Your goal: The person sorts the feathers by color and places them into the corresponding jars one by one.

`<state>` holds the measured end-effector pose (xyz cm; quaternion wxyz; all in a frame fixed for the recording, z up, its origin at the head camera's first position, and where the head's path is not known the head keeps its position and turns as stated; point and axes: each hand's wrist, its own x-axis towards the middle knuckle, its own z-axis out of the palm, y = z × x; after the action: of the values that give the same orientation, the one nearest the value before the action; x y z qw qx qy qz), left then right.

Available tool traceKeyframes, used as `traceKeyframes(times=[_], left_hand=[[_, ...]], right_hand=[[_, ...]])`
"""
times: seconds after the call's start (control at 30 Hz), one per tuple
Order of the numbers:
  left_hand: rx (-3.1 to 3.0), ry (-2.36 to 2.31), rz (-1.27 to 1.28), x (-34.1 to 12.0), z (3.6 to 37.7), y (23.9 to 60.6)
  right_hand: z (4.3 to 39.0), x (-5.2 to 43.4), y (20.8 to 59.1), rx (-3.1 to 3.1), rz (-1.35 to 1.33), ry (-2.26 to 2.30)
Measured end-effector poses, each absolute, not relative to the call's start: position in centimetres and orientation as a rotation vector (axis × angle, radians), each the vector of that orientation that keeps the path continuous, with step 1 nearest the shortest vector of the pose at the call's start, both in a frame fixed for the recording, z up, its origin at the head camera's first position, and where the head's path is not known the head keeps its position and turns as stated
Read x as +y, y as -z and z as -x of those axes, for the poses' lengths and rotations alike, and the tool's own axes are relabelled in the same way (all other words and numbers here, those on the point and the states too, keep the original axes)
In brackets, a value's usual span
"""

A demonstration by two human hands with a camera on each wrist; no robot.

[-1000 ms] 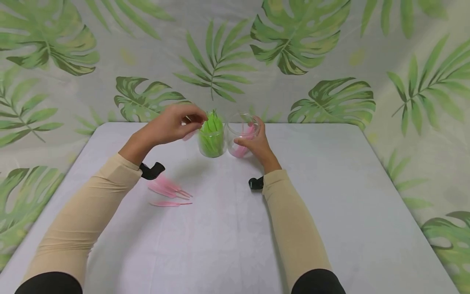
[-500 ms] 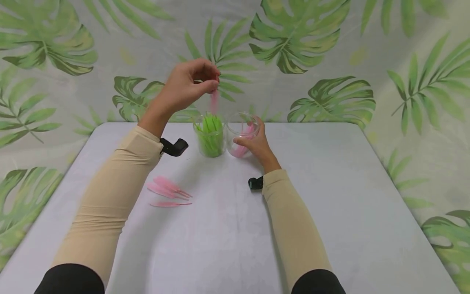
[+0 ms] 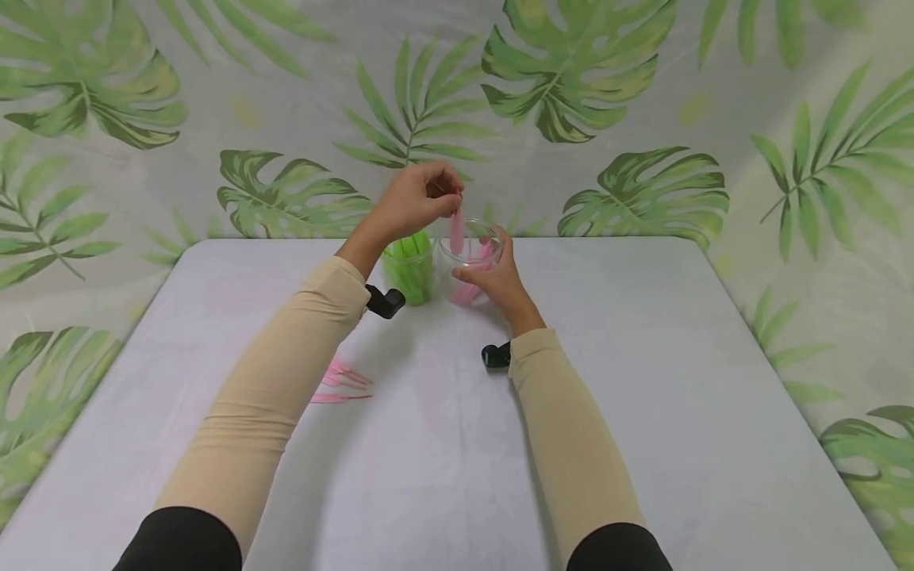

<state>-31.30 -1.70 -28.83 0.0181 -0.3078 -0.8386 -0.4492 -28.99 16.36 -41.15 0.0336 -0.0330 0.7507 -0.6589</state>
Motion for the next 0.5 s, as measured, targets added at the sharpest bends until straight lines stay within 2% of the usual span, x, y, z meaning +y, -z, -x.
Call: traceKeyframes(times=[0.5], left_hand=[[-2.689, 1.493, 0.874, -0.7, 32.2, 32.6]], right_hand=[[29.1, 16.5, 41.3, 2.274, 0.145, 2.084]])
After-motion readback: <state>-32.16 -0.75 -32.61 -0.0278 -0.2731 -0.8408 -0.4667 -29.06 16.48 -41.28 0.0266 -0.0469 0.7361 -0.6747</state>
